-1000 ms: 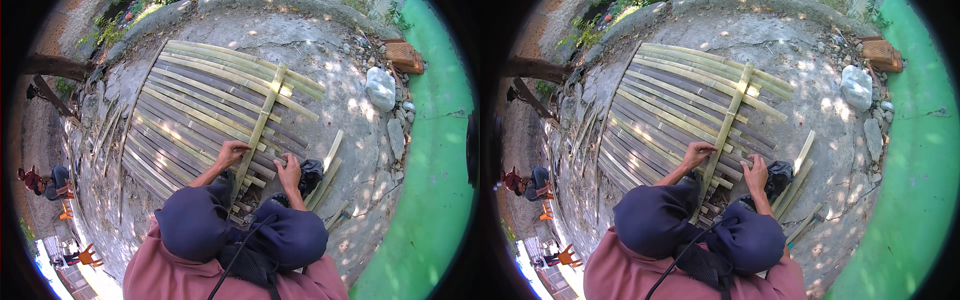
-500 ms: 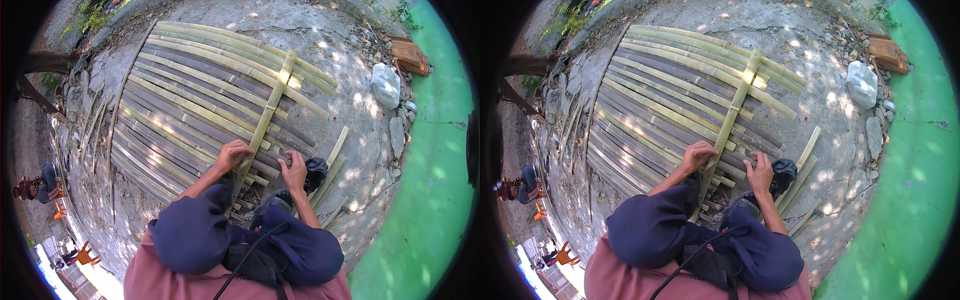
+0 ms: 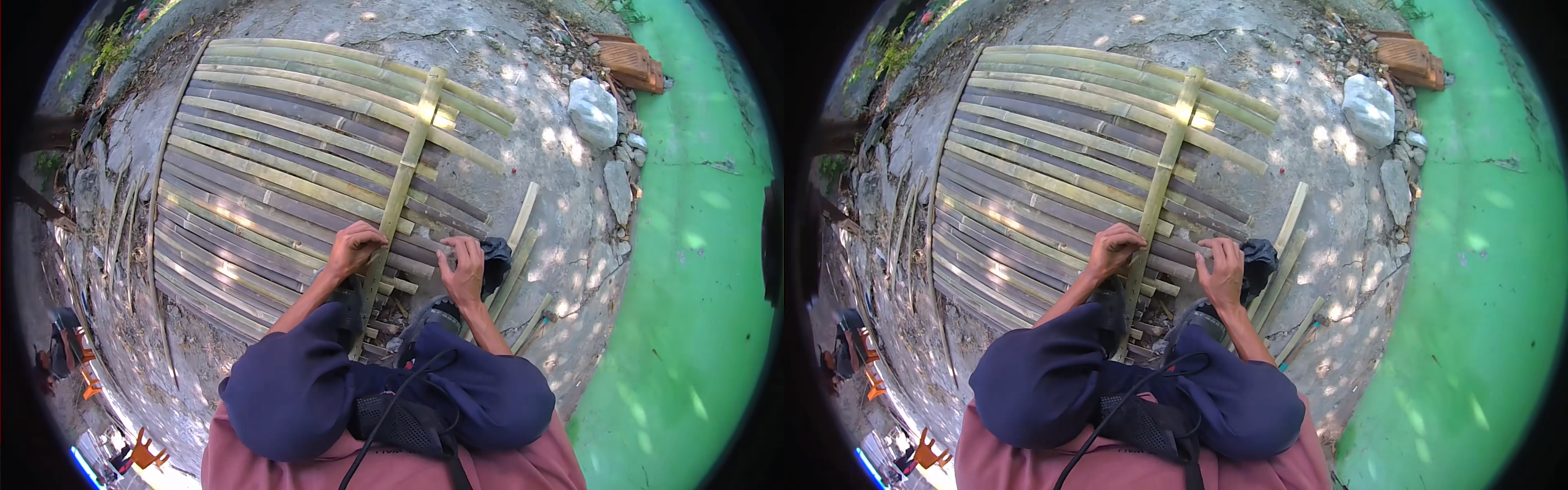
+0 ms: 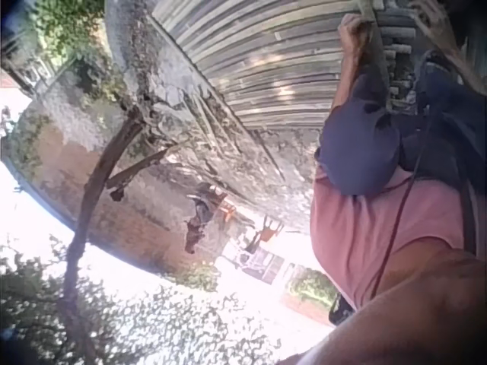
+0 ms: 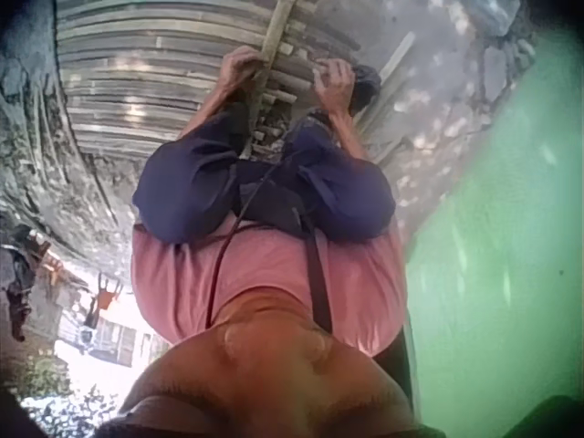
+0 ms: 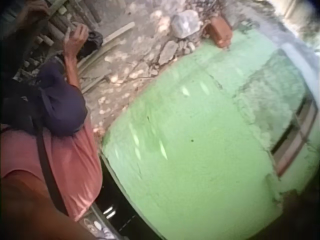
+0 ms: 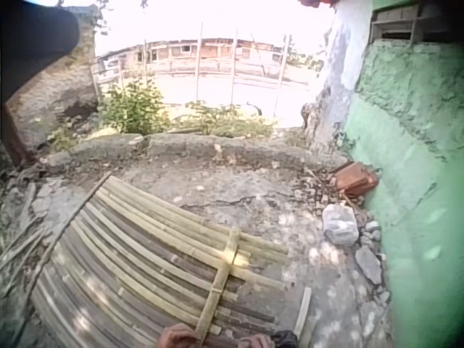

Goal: The person weaves bamboo strips into a mat by hand and uses a hammer to secure a transverse strip.

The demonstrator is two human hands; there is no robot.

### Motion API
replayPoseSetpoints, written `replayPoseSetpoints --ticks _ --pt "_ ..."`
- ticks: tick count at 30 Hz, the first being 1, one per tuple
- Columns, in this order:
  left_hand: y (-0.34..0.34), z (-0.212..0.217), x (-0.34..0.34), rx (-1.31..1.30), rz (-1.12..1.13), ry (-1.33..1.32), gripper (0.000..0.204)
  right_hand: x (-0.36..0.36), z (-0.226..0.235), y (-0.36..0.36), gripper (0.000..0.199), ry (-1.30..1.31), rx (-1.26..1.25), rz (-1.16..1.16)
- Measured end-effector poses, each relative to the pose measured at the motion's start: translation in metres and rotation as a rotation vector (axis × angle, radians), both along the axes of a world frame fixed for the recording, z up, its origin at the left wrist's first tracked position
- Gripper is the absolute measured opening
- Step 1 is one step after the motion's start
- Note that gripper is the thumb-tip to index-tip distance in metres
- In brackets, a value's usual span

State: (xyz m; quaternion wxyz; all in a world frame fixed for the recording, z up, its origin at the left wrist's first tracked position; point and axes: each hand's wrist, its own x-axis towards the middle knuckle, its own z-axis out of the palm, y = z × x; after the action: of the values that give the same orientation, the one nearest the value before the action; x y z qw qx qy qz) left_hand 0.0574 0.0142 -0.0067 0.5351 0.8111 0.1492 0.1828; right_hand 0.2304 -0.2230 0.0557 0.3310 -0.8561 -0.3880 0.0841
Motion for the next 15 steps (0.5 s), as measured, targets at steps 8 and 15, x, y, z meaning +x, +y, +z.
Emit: replayPoseSetpoints --ticks 8,15 --pt "-0.007 -0.002 0.002 0.025 0.002 0.025 0.015 0.018 -0.041 -0.195 0.039 -0.085 -0.105 -0.775" --pt "0.017 -0.018 -0.02 -0.031 0.019 0.097 0.018 -0.04 -0.118 -0.323 0.048 -0.085 -0.741 -1.294"
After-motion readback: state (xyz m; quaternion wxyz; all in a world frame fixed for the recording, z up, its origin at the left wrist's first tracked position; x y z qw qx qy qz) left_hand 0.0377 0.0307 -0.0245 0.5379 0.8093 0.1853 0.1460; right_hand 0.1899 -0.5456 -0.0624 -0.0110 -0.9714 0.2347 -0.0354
